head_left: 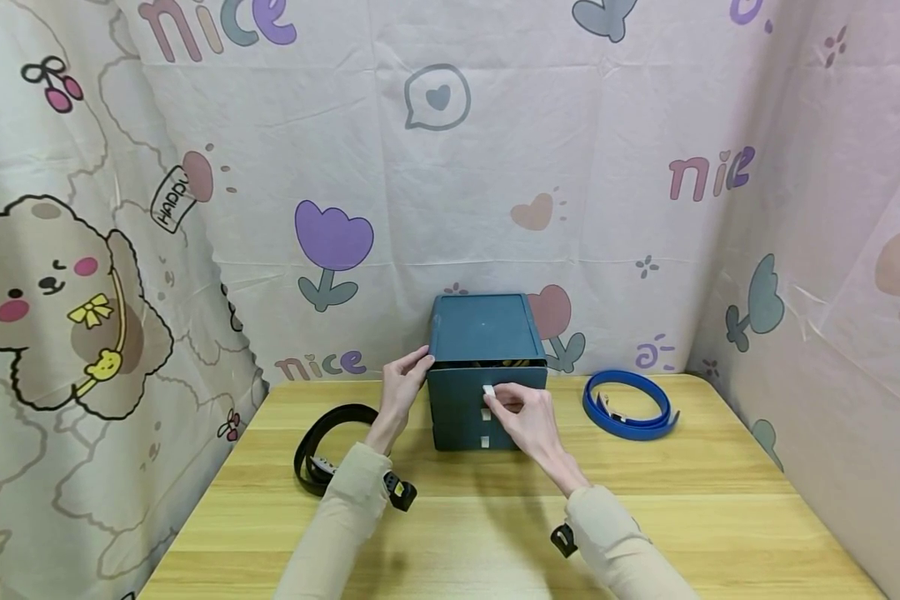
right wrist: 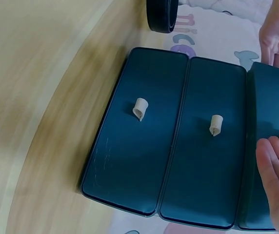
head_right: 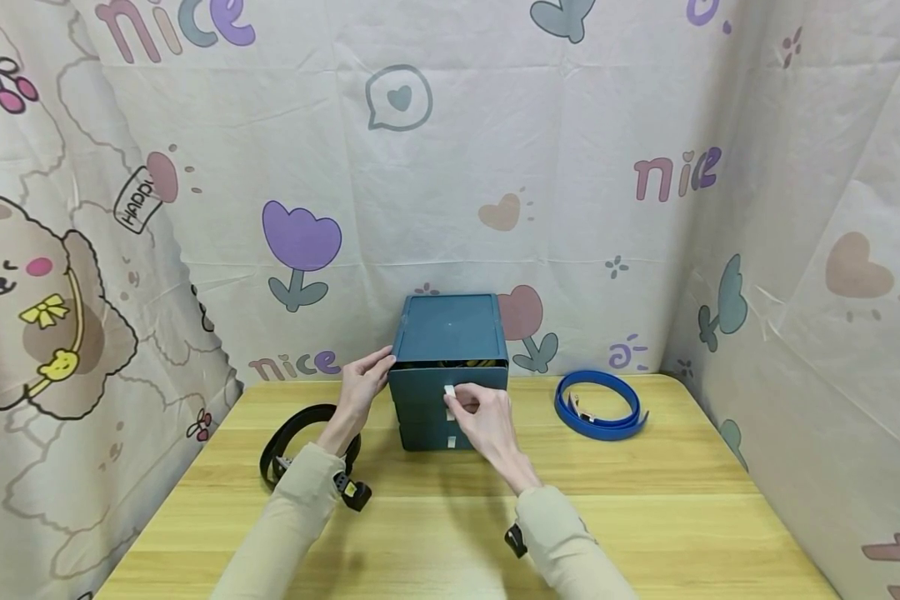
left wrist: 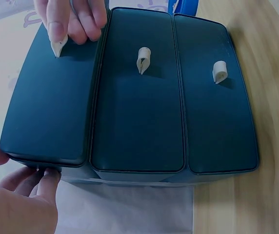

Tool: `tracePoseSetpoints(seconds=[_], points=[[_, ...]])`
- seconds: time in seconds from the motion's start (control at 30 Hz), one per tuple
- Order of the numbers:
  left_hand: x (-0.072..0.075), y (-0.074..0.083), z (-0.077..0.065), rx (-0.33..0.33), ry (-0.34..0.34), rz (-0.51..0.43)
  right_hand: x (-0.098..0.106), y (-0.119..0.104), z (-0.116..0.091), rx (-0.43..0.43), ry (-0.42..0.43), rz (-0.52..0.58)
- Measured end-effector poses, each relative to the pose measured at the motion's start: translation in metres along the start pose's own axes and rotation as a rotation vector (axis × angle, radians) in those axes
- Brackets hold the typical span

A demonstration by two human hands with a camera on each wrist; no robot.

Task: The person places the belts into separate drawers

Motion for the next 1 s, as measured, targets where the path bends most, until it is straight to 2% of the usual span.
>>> tracePoseSetpoints(seconds=[0.47, 1.0], points=[[-0.0001, -0.0055, 0.0048, 0.01, -0.001, -0.006, -0.0026, 0.0063, 0.0027, -0.017, 0.022, -0.009], [-0.0009, -0.0028, 0.003, 0.0, 0.004, -0.006, -0.0036, 0.0058, 0.0048, -0.041, 0.04, -0.031]])
Point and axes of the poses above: each hand's wrist, its own z-axis towards the middle knuckle, its own x-axis out of the back of the hand, y = z × x, the point moved 4 cm from there along z, towards the middle knuckle, and after that the axes turned 5 degrees about z, right-handed, at the moved point
